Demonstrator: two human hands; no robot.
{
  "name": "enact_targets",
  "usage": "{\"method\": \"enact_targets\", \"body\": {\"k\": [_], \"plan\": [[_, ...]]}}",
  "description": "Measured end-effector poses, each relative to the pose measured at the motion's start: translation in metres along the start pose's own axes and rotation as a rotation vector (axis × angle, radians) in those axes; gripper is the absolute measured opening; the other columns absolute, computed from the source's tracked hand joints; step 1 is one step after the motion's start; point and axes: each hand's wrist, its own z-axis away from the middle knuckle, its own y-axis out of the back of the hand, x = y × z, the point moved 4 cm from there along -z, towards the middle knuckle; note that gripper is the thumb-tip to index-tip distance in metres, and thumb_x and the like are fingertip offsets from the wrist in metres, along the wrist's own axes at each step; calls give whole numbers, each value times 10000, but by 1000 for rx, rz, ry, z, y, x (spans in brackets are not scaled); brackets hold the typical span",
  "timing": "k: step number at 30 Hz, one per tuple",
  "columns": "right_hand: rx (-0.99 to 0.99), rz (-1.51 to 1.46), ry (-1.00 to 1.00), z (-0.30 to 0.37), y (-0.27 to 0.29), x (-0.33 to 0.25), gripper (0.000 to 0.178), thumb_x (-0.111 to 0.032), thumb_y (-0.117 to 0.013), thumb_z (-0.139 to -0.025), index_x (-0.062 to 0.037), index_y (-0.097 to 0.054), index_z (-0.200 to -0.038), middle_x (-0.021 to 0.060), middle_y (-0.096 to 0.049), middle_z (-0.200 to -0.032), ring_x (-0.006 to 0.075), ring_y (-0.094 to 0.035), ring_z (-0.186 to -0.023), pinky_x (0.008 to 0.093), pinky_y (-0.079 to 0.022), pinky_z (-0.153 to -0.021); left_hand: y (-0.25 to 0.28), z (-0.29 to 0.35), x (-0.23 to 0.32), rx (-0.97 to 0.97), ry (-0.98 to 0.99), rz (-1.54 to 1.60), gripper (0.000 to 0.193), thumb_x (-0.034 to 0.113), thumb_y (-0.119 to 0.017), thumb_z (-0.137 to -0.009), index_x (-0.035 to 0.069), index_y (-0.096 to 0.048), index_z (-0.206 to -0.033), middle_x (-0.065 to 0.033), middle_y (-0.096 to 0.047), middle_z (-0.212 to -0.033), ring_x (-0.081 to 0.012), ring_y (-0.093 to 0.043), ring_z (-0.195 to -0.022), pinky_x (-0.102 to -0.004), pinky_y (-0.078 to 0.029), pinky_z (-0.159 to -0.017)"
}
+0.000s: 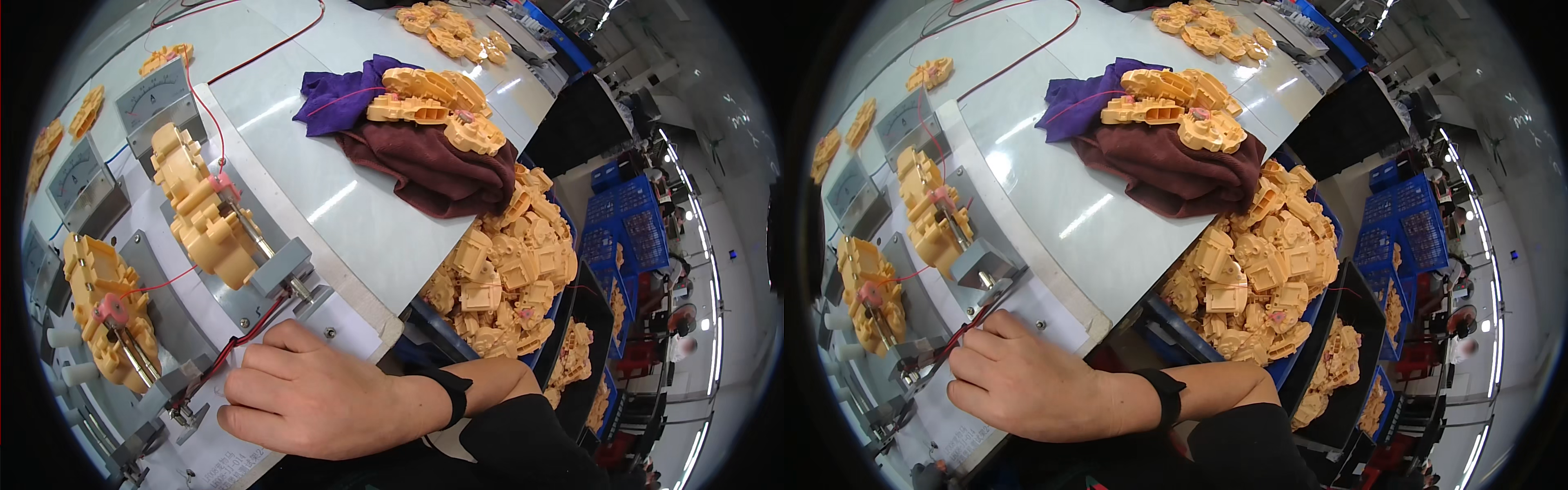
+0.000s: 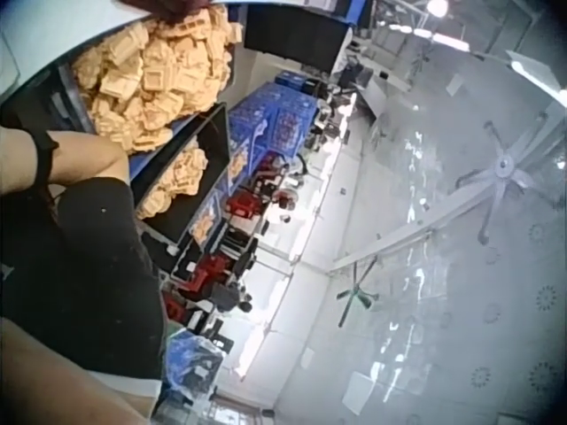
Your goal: The recorder is assembling and testing plastic toy components using a manual testing jig on a factory floor.
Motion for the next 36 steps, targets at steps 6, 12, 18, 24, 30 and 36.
{"method": "enact_targets", "body": {"k": [6,12,18,24,30,36], "plan": [[16,-6,1,1,-1,-1,118,-154,-573,-738,-99,-554,-840,11,-441,-795,166,-489,-771,312,-382,-712,1,0,1,7,5,7,155,74,-693,-839,-5,-648,-965,-121,-681,-912,-286,-614,-778,-430,-454,-809],[37,-39,28,0,-3,1,126,-154,-576,-722,-104,-543,-833,9,-436,-787,166,-488,-764,307,-381,-716,1,-5,5,12,18,1,135,42,-669,-843,-13,-644,-963,-134,-677,-893,-301,-605,-756,-430,-453,-765],[-102,4,73,-6,1,-6,140,-161,-674,-670,-141,-623,-799,-36,-468,-730,134,-511,-697,288,-359,-689,3,-19,10,24,-24,144,246,-3,-694,-716,31,-657,-956,-133,-589,-679,-277,-475,-550,-374,-340,-516],[-84,66,25,-4,0,-3,249,-129,-826,-596,-184,-642,-754,-45,-446,-685,135,-499,-635,288,-351,-638,-5,-5,9,96,99,56,249,63,-680,-640,63,-645,-887,-57,-489,-676,-231,-459,-614,-361,-351,-616],[-71,51,2,-5,1,-5,240,-131,-825,-612,-175,-642,-762,-33,-507,-730,144,-510,-643,293,-361,-642,-4,-1,2,120,84,89,267,102,-672,-592,83,-643,-857,-42,-448,-645,-238,-429,-600,-368,-323,-608],[-79,6,23,-2,-2,-1,169,-175,-737,-728,-125,-599,-812,-30,-510,-773,135,-511,-697,294,-373,-685,5,-17,14,16,2,145,224,-9,-665,-748,10,-650,-971,-149,-638,-739,-292,-502,-585,-381,-378,-581]]}}
